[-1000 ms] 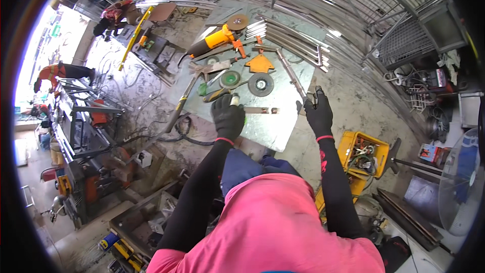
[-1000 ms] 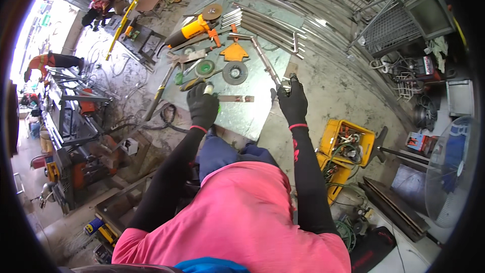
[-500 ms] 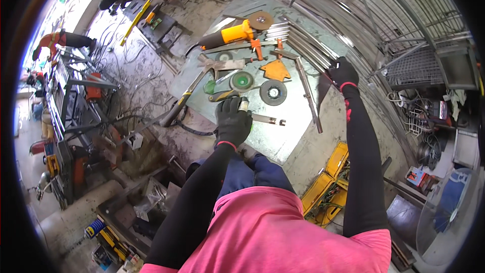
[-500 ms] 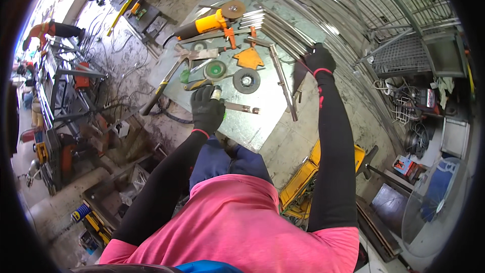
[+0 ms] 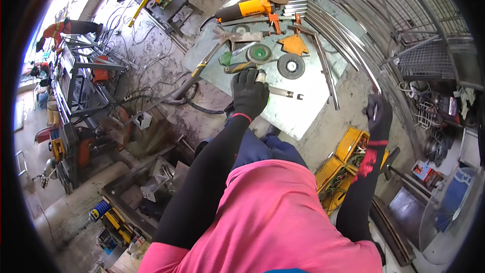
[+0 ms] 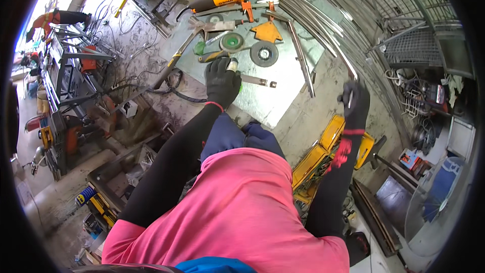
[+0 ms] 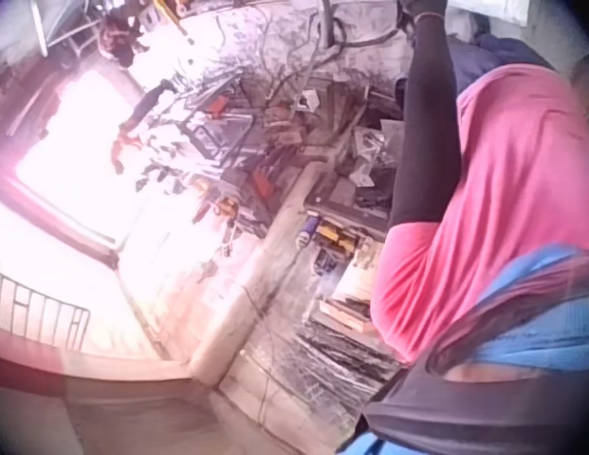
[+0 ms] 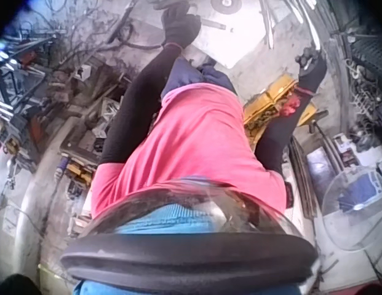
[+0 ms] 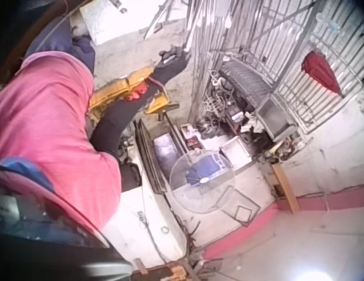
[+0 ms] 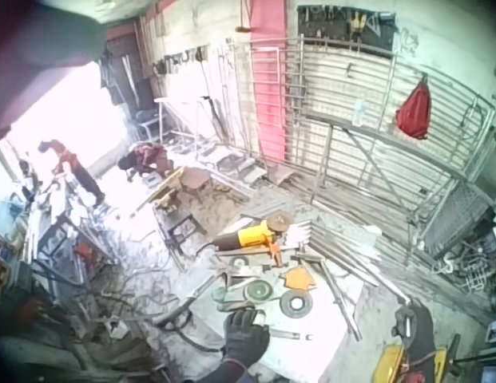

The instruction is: The recorder uses a TIG welder to join metal bars, then uses an angle grinder to smooth the joints and check the fitment of a frame assembly.

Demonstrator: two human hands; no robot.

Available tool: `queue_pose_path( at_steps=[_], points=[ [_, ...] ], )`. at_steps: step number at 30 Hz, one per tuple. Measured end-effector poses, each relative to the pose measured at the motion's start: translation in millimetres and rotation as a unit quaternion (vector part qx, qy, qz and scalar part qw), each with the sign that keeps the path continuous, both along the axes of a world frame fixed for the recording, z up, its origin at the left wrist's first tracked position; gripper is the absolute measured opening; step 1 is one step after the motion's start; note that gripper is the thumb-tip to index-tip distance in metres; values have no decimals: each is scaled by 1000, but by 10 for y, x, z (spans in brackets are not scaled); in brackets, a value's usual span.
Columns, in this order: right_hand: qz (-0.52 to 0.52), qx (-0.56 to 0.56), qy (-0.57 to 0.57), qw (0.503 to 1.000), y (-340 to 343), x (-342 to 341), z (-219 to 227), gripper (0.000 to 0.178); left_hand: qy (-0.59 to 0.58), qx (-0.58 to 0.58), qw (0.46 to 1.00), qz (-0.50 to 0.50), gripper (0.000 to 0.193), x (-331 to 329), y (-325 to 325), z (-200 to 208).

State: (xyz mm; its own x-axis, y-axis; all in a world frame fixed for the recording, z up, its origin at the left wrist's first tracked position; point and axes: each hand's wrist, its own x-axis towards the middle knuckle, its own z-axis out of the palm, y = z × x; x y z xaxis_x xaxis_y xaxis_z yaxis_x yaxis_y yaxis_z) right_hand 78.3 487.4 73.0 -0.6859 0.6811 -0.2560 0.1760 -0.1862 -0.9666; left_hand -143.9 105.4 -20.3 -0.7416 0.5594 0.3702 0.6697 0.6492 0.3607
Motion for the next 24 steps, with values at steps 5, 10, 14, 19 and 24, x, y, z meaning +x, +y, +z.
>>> queue_pose_path(
  at_steps=[5, 10, 14, 19, 24],
  points=[
    [-98, -219, 47, 970, -795, 1473, -201, 45, 31, 7, 999, 20, 52, 12, -40, -92],
    [-158, -270, 29, 949, -1437, 2400, -454, 41, -36, 63, 997, 29, 71, 334, -187, -46],
    [-100, -307, 32, 946, -1395, 2615, -539, 37, -5, 14, 1000, 9, 50, 289, -222, 44],
    [-97, -293, -10, 951, -1218, 2437, -534, 24, -4, -7, 998, -69, 31, 114, -171, 27],
    [-66, -317, -4, 946, -1237, 2482, -629, 31, -5, 36, 995, -90, 32, 331, -307, 47]
  ],
)
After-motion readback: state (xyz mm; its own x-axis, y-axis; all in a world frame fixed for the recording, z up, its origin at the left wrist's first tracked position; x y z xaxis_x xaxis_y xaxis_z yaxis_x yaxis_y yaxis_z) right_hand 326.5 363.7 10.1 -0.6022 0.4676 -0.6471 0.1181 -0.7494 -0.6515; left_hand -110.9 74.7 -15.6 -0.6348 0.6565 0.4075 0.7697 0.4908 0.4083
